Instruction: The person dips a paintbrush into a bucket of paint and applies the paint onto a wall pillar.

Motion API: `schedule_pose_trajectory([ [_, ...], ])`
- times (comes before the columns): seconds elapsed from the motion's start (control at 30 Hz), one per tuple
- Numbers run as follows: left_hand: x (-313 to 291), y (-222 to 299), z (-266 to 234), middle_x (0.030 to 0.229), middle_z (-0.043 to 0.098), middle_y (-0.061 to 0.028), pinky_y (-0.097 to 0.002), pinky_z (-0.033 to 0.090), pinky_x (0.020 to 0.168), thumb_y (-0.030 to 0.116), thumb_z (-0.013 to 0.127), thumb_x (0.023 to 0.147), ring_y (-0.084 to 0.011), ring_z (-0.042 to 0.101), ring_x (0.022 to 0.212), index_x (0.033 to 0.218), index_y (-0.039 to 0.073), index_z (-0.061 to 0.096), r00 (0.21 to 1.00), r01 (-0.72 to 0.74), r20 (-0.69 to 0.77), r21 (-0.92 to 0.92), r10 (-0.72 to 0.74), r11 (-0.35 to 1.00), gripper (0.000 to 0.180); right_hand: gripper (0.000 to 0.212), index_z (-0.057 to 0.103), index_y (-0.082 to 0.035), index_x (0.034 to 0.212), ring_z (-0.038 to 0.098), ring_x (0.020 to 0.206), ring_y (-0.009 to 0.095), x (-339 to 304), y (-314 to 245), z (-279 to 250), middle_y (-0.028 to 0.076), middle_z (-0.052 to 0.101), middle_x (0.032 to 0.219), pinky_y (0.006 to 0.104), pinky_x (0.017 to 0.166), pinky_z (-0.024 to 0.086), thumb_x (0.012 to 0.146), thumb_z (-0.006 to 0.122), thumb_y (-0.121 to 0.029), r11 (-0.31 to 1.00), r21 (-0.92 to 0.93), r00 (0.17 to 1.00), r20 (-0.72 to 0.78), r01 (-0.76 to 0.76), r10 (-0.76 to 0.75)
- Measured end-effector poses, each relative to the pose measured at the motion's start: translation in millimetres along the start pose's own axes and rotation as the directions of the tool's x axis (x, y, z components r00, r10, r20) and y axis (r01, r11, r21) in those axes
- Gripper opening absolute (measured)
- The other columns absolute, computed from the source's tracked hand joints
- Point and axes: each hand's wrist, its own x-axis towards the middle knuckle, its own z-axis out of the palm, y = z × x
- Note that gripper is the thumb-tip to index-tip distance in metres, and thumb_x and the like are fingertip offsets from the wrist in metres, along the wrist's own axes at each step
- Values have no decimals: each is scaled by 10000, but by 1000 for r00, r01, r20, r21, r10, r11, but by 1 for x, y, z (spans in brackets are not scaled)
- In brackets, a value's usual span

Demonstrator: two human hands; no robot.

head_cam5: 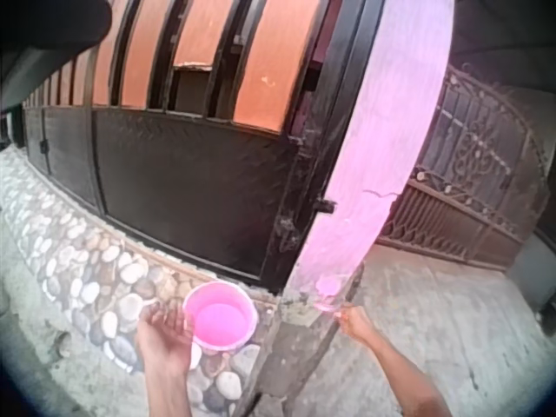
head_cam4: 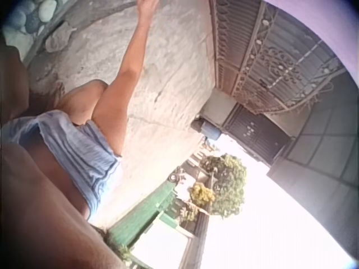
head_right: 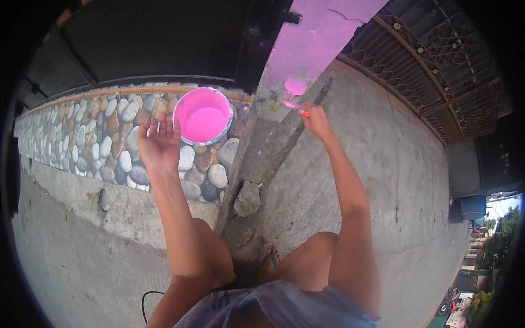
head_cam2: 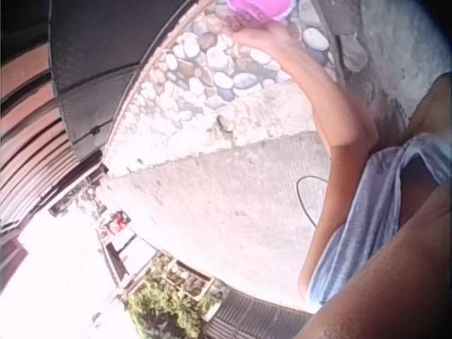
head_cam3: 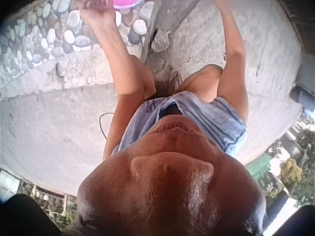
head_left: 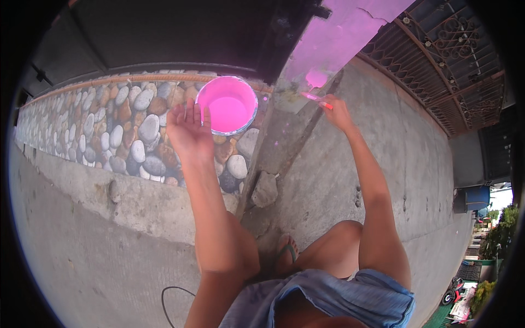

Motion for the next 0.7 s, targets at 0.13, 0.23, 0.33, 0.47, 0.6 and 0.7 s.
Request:
schedule_pose_trajectory([
  [0.13,0,6,-3,1360,337,-163,-389,331,1055,247,462,911,-245,321,1290,1436,-14,140,999,-8,31,6,8,1000,669,172,686,-47,966,624,827,355,10,-1,-14,137,646,955,400,733,493,803,635,-68,995,-57,994,-77,76,-80],
  [0.23,-1,13,-2,1336,353,-158,-390,342,1045,241,468,909,-238,336,1270,1412,-16,184,999,-32,9,2,32,999,632,169,685,-51,971,622,838,356,0,-32,-36,131,646,952,402,737,493,815,623,-65,995,12,945,-314,103,-94],
  [0.33,4,12,-7,1313,365,-151,-387,345,1041,236,473,906,-230,350,1247,1376,-19,231,999,-30,21,-5,30,1000,588,169,686,-60,973,620,847,356,-18,-49,-33,124,645,944,405,740,494,818,618,-66,988,138,983,-182,63,-37],
  [0.47,4,-1,-2,1288,376,-146,-381,344,1039,228,480,898,-226,368,1215,1345,-14,267,1000,2,-4,-48,-2,999,551,192,682,-74,998,618,853,356,-16,-6,7,116,644,944,407,738,496,817,619,-68,997,-1,997,29,73,-73],
  [0.6,0,4,-2,1284,377,-146,-379,348,1034,228,477,897,-227,376,1200,1337,-1,278,1000,8,9,-26,-8,1000,535,211,675,-83,1016,613,864,355,11,-11,-9,117,633,986,406,737,495,813,618,-66,993,-115,999,-36,0,-4],
  [0.7,2,8,-3,1253,396,-139,-380,353,1025,235,479,895,-224,389,1176,1311,7,308,1000,-20,2,-11,20,1000,504,223,669,-76,1024,614,866,353,15,-35,-42,120,619,1011,400,735,499,806,622,-66,991,-116,977,-193,68,-89],
])
